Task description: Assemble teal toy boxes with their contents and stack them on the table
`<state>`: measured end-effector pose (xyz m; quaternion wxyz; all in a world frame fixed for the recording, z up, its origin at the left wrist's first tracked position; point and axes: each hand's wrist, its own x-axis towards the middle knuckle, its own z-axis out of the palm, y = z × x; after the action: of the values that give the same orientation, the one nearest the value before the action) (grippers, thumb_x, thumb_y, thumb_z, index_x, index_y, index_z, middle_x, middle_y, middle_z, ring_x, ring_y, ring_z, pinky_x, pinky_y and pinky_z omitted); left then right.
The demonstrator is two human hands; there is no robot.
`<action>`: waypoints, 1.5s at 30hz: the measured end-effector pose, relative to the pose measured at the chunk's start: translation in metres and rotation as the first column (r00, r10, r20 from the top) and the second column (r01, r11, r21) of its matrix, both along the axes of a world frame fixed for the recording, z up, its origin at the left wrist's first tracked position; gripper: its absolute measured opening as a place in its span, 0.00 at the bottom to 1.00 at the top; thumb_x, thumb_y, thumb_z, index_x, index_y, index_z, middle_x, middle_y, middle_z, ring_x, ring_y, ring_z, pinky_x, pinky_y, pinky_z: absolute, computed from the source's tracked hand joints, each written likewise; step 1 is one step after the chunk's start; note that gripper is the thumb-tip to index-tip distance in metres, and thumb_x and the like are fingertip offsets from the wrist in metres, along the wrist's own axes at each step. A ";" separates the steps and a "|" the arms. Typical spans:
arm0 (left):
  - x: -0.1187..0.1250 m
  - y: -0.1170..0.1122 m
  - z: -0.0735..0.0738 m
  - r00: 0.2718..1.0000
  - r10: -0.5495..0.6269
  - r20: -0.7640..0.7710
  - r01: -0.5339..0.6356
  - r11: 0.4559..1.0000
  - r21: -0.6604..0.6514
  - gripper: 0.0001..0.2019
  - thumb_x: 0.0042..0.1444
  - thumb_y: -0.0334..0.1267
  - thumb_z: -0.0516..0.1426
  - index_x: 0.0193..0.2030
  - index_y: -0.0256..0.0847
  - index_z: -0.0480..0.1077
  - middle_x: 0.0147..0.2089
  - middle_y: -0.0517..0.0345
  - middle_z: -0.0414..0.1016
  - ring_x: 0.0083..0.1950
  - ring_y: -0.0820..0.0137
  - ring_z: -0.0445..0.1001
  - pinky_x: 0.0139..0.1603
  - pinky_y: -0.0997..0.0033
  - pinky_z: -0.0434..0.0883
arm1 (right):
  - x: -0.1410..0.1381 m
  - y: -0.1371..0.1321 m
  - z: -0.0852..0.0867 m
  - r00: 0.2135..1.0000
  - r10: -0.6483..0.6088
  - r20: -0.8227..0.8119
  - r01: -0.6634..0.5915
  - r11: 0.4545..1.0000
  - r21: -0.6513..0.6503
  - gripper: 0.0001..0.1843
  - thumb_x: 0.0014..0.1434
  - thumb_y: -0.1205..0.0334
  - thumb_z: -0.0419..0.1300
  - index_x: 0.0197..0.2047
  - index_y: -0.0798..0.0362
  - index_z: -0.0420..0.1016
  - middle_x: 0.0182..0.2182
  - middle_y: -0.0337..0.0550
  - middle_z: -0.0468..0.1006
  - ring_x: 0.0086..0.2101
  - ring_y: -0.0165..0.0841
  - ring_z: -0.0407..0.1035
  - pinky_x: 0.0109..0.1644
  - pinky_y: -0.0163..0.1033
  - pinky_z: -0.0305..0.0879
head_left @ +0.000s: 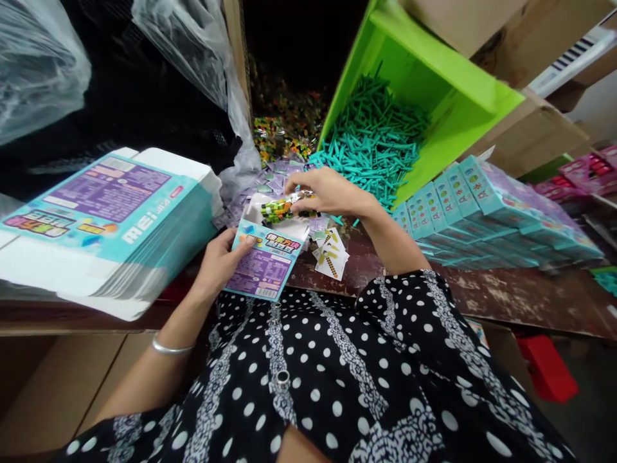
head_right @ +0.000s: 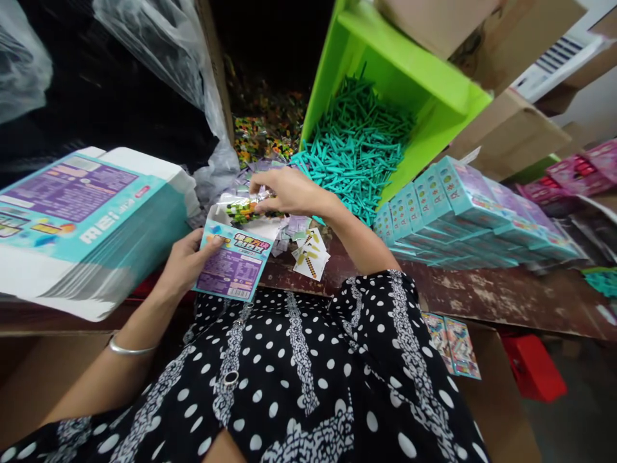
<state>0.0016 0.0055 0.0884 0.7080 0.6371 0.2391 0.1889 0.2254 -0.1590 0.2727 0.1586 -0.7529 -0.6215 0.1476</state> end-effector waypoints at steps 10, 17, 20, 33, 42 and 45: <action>-0.005 -0.007 -0.003 0.989 0.125 0.083 -0.125 0.992 -0.011 0.34 0.49 0.69 0.76 0.45 0.39 0.83 0.42 0.54 0.85 0.38 0.64 0.77 0.41 0.67 0.75 | -0.019 0.043 -0.037 0.991 0.131 0.001 -0.131 0.991 -0.037 0.10 0.72 0.61 0.68 0.54 0.54 0.84 0.45 0.44 0.84 0.45 0.37 0.71 0.53 0.42 0.61; -0.006 -0.004 -0.002 0.979 0.191 0.071 -0.185 0.979 -0.084 0.33 0.45 0.66 0.78 0.43 0.40 0.80 0.42 0.55 0.84 0.38 0.65 0.78 0.41 0.67 0.78 | -0.025 0.038 -0.027 0.983 0.060 0.176 -0.040 0.993 -0.112 0.17 0.71 0.61 0.69 0.61 0.49 0.85 0.49 0.46 0.82 0.49 0.40 0.70 0.53 0.43 0.58; -0.006 -0.007 0.001 0.982 0.179 0.056 -0.175 0.982 -0.068 0.31 0.47 0.64 0.77 0.44 0.41 0.78 0.42 0.54 0.84 0.39 0.63 0.80 0.41 0.66 0.79 | -0.024 0.039 -0.024 0.986 0.037 0.161 -0.024 0.996 -0.086 0.11 0.64 0.66 0.71 0.51 0.51 0.87 0.40 0.42 0.82 0.43 0.38 0.68 0.50 0.43 0.57; -0.004 -0.016 0.005 0.996 0.085 0.033 -0.082 0.993 -0.083 0.34 0.48 0.68 0.76 0.46 0.41 0.77 0.44 0.51 0.86 0.40 0.60 0.83 0.42 0.63 0.81 | -0.003 0.048 -0.043 0.879 0.071 -0.472 -0.126 0.988 -0.086 0.26 0.77 0.37 0.65 0.44 0.53 0.86 0.34 0.39 0.81 0.33 0.29 0.71 0.39 0.36 0.68; -0.007 -0.032 0.001 0.992 0.041 0.121 -0.038 0.999 -0.027 0.55 0.54 0.62 0.77 0.84 0.50 0.63 0.71 0.41 0.82 0.65 0.47 0.85 0.59 0.55 0.84 | -0.007 0.030 -0.074 0.906 0.001 -0.422 0.053 0.992 0.117 0.41 0.71 0.18 0.57 0.40 0.50 0.83 0.38 0.45 0.81 0.44 0.38 0.73 0.51 0.42 0.73; -0.011 -0.033 -0.002 0.992 0.066 0.112 -0.064 0.998 -0.022 0.52 0.56 0.63 0.75 0.83 0.49 0.65 0.71 0.41 0.81 0.66 0.46 0.84 0.61 0.54 0.84 | -0.012 -0.014 -0.088 0.895 -0.249 -0.369 0.384 0.851 0.358 0.35 0.77 0.25 0.53 0.49 0.48 0.84 0.48 0.49 0.84 0.53 0.42 0.74 0.63 0.51 0.72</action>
<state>-0.0097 -0.0278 0.0866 0.7196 0.6109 0.2210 0.2454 0.2137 -0.1735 0.1845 0.4351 -0.7609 -0.4714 0.0971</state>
